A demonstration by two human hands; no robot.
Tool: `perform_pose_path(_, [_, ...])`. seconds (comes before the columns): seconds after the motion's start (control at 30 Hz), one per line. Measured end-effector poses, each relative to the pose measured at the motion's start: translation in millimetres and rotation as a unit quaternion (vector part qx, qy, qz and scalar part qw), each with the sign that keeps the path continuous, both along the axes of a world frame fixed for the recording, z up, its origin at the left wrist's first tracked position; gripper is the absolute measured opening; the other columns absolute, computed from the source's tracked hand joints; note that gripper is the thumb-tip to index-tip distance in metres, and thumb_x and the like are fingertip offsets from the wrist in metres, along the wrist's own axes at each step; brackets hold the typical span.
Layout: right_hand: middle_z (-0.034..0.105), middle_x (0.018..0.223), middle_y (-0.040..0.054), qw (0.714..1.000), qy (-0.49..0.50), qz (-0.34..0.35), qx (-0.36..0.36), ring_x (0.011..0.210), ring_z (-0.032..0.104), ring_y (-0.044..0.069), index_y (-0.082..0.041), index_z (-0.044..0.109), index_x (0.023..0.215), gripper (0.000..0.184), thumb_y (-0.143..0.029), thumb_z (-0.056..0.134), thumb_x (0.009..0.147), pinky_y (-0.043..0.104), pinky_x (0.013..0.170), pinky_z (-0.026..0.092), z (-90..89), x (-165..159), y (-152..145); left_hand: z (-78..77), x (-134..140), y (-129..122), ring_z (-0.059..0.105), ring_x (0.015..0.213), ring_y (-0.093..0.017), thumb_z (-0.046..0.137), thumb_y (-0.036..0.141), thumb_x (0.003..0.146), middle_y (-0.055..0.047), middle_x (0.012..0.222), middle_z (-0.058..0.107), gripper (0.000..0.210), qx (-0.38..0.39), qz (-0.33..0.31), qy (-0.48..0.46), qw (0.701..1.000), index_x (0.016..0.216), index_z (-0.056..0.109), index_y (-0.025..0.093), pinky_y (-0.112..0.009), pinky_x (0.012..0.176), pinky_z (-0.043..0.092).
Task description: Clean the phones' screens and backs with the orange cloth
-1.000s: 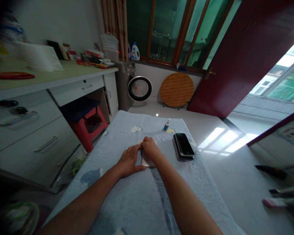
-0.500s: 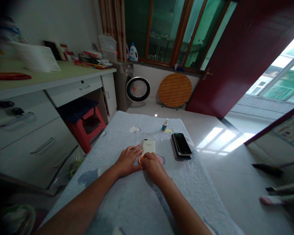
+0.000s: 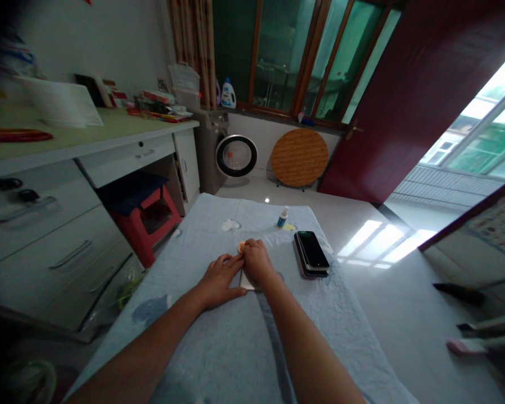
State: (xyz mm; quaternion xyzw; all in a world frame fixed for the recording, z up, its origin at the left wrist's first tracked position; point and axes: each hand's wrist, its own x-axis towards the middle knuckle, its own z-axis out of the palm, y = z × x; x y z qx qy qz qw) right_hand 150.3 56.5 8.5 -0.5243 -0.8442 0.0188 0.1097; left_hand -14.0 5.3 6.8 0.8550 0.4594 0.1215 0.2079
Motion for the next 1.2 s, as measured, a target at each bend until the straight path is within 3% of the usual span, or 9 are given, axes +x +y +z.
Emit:
perform_pose_path(0.13, [0.063, 0.108, 0.0104, 1.000, -0.015, 0.003, -0.005, 0.100, 0.053, 0.017, -0.018, 0.067, 0.106, 0.026, -0.023, 0.043, 0.096, 0.029, 0.090, 0.032, -0.6, -1, 6, 0.7, 1, -1, 0.031, 0.132, -0.035, 0.063, 0.056, 0.074, -0.001, 0.152, 0.034, 0.079, 0.003, 0.001, 0.008, 1.000, 0.143, 0.033, 0.032, -0.052, 0.106, 0.029])
perform_pose_path(0.33, [0.064, 0.100, 0.0111, 0.995, -0.031, -0.095, -0.023, 0.093, 0.054, 0.018, -0.016, 0.068, 0.102, 0.030, -0.023, 0.040, 0.097, 0.029, 0.084, 0.033, 1.6, 19, 24, 1.7, 2, -3, 0.031, 0.133, -0.034, 0.063, 0.055, 0.073, -0.003, 0.149, 0.038, 0.077, 0.010, 0.012, 0.015, 1.000, 0.141, 0.037, 0.030, -0.051, 0.106, 0.030])
perform_pose_path(0.47, [0.063, 0.096, 0.0111, 0.990, -0.025, -0.138, -0.018, 0.094, 0.052, 0.019, -0.015, 0.067, 0.099, 0.031, -0.023, 0.037, 0.097, 0.029, 0.083, 0.033, -1.3, 31, 17, 2.4, 3, -3, 0.032, 0.132, -0.033, 0.063, 0.055, 0.073, -0.003, 0.148, 0.040, 0.077, 0.013, 0.014, 0.015, 1.000, 0.141, 0.038, 0.028, -0.050, 0.106, 0.031])
perform_pose_path(0.67, [0.059, 0.091, 0.0090, 0.978, 0.009, -0.207, -0.009, 0.087, 0.052, 0.018, -0.016, 0.064, 0.098, 0.026, -0.021, 0.039, 0.096, 0.026, 0.078, 0.034, -2.2, 32, -13, -1.9, 3, -2, 0.031, 0.133, -0.034, 0.063, 0.058, 0.072, -0.003, 0.148, 0.040, 0.078, 0.019, 0.019, 0.020, 0.999, 0.140, 0.039, 0.028, -0.049, 0.107, 0.030])
perform_pose_path(0.83, [0.057, 0.088, 0.0077, 0.975, 0.024, -0.218, -0.019, 0.083, 0.051, 0.017, -0.017, 0.064, 0.092, 0.024, -0.020, 0.040, 0.095, 0.025, 0.075, 0.033, 1.1, 25, -48, -5.0, 4, -1, 0.030, 0.133, -0.033, 0.062, 0.059, 0.073, -0.003, 0.149, 0.038, 0.078, 0.022, 0.019, 0.024, 0.999, 0.141, 0.038, 0.028, -0.050, 0.106, 0.029])
perform_pose_path(1.2, [0.053, 0.084, 0.0044, 0.979, 0.125, -0.162, 0.015, 0.080, 0.050, 0.015, -0.019, 0.066, 0.082, 0.022, -0.018, 0.047, 0.093, 0.023, 0.074, 0.037, -1.5, 20, -118, -9.9, 5, -1, 0.031, 0.131, -0.034, 0.061, 0.058, 0.075, -0.006, 0.148, 0.039, 0.078, 0.039, 0.017, 0.025, 0.999, 0.140, 0.039, 0.023, -0.048, 0.105, 0.029])
